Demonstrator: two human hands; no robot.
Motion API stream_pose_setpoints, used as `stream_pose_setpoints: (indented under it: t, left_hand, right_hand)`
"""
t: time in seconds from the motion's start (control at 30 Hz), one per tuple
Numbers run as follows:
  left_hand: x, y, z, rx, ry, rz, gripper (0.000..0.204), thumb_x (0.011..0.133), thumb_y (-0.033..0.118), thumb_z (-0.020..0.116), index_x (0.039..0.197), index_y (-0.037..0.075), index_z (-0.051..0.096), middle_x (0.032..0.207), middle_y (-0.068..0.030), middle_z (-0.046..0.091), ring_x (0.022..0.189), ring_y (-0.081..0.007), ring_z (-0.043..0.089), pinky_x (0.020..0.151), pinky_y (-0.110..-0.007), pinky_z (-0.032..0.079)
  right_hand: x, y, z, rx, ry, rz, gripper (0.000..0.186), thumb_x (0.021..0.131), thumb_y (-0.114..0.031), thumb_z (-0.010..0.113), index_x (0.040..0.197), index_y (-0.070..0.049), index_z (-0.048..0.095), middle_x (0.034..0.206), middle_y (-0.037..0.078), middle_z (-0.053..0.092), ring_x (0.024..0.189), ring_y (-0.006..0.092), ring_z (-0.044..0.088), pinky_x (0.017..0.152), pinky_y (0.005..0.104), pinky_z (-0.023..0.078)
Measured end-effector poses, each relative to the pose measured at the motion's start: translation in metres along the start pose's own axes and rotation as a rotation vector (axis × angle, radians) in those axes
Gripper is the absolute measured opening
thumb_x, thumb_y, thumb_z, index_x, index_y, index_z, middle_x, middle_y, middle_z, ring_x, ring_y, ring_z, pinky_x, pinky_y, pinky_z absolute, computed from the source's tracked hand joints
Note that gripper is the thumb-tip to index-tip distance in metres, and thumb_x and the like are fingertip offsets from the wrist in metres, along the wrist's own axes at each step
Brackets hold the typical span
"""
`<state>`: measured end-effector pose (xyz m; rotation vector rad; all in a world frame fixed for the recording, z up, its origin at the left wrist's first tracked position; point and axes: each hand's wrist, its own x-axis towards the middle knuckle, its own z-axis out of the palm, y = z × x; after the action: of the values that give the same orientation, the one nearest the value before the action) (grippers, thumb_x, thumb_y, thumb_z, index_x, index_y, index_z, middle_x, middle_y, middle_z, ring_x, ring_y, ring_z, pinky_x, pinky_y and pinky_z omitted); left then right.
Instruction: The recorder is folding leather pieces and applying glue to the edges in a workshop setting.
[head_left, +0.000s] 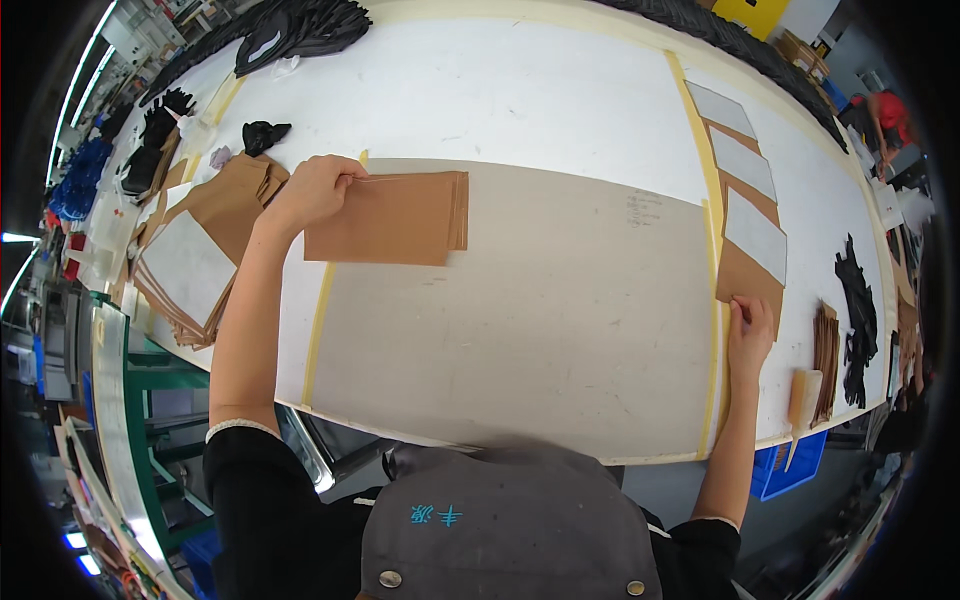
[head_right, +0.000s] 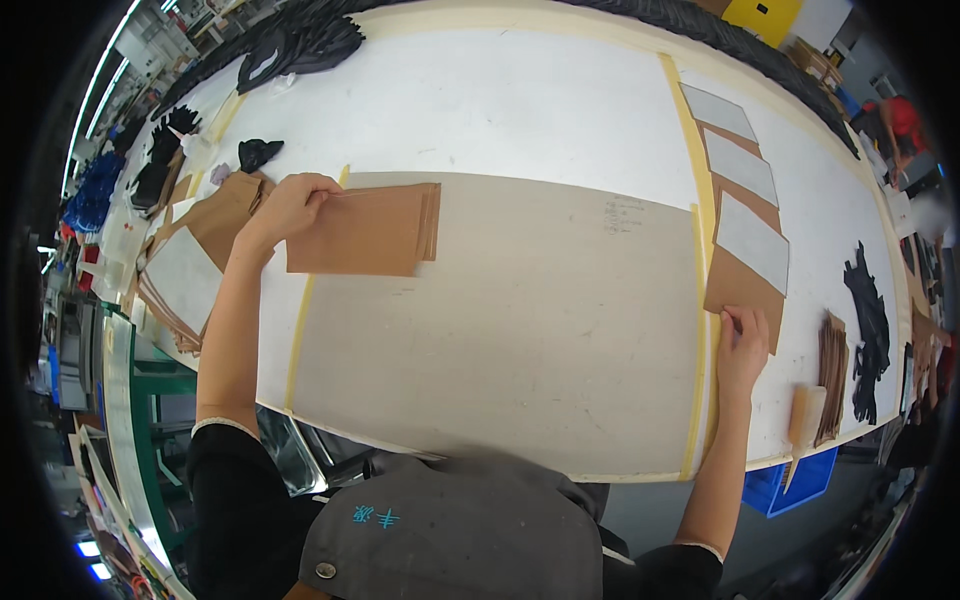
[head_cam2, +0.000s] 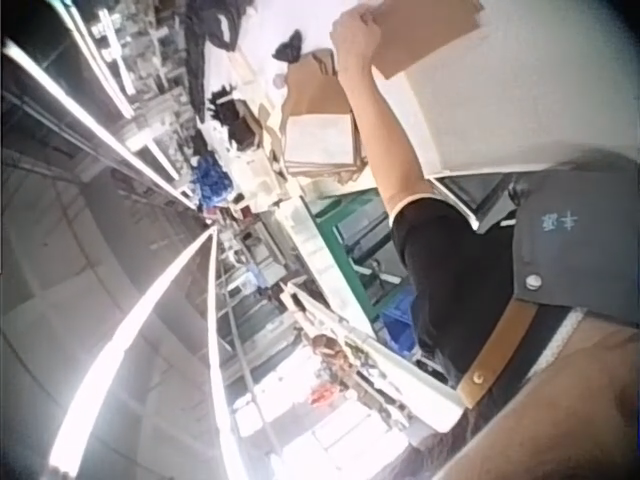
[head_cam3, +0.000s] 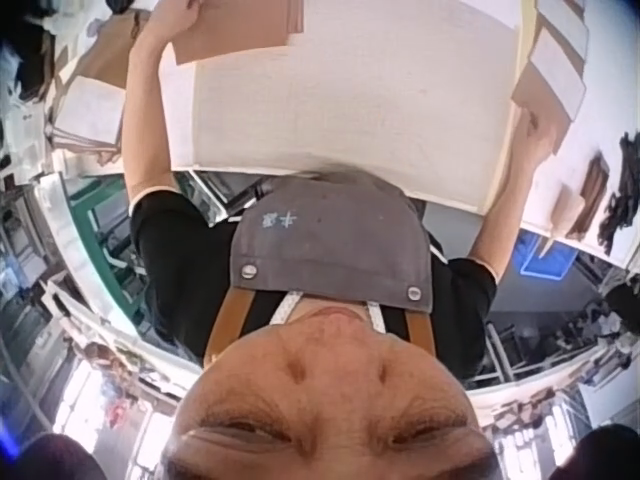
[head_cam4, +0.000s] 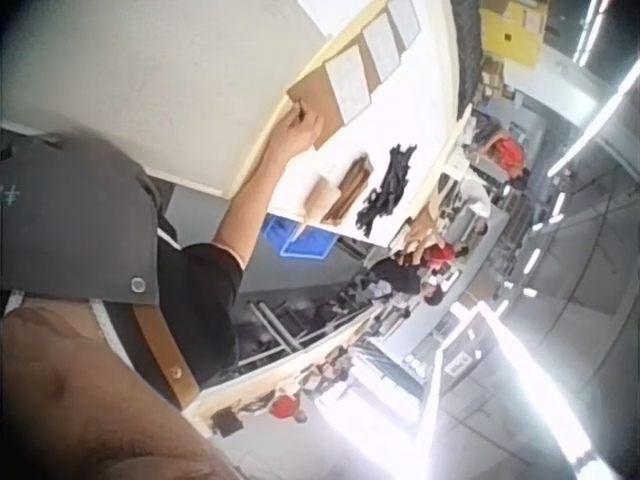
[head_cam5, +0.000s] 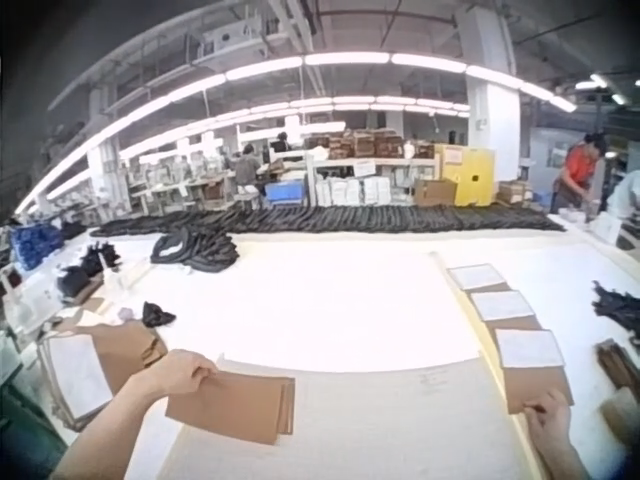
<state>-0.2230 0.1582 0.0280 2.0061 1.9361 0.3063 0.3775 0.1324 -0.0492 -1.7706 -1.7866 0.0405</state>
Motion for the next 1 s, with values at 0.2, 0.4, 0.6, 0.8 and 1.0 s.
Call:
stream_pose_setpoints:
  t: [0.2, 0.4, 0.6, 0.8, 1.0]
  left_hand:
    - [-0.01, 0.031, 0.058, 0.32, 0.42, 0.192, 0.05, 0.082, 0.021, 0.069, 0.128, 0.008, 0.054, 0.115, -0.0167, 0.061, 0.104, -0.0365, 0.057, 0.095, -0.047, 0.042]
    - [-0.079, 0.173, 0.127, -0.203, 0.122, 0.673, 0.096, 0.074, 0.034, 0.079, 0.148, 0.003, 0.025, 0.144, -0.0203, 0.036, 0.134, -0.0403, 0.033, 0.11, -0.049, 0.029]
    - [-0.098, 0.193, 0.165, -0.412, 0.13, 0.819, 0.058, 0.073, 0.022, 0.078, 0.124, 0.007, 0.055, 0.116, -0.01, 0.057, 0.116, -0.0301, 0.049, 0.098, -0.045, 0.038]
    - [-0.147, 0.167, 0.136, -0.426, 0.088, 0.582, 0.023, 0.073, 0.011, 0.076, 0.095, 0.014, 0.071, 0.093, 0.001, 0.064, 0.096, -0.0195, 0.056, 0.084, -0.034, 0.041]
    - [-0.176, 0.164, 0.116, -0.587, -0.078, 0.381, 0.032, 0.072, -0.003, 0.068, 0.1, 0.011, 0.071, 0.085, 0.0003, 0.064, 0.091, -0.0195, 0.057, 0.083, -0.034, 0.041]
  right_hand:
    - [-0.006, -0.024, -0.003, -0.047, 0.048, -0.149, 0.004, 0.09, -0.004, 0.056, 0.091, -0.001, 0.06, 0.088, 0.011, 0.061, 0.082, 0.0276, 0.058, 0.071, 0.036, 0.047]
    - [-0.049, -0.111, 0.0, 0.137, -0.162, -0.53, 0.01, 0.083, 0.0, 0.063, 0.09, -0.006, 0.059, 0.083, 0.01, 0.062, 0.069, 0.0286, 0.061, 0.062, 0.036, 0.047]
    - [-0.084, -0.167, 0.003, 0.334, -0.371, -0.836, 0.025, 0.074, -0.018, 0.074, 0.094, -0.011, 0.06, 0.068, 0.0, 0.052, 0.053, 0.0156, 0.054, 0.049, 0.0292, 0.041]
    - [-0.089, -0.152, -0.033, 0.237, -0.566, -0.661, 0.025, 0.07, -0.016, 0.079, 0.089, -0.011, 0.064, 0.085, 0.0, 0.062, 0.071, 0.0198, 0.059, 0.061, 0.0332, 0.044]
    - [-0.102, -0.131, -0.053, 0.656, -0.677, -0.309, 0.018, 0.069, 0.001, 0.074, 0.083, -0.006, 0.065, 0.084, 0.002, 0.065, 0.072, 0.0209, 0.059, 0.065, 0.0323, 0.045]
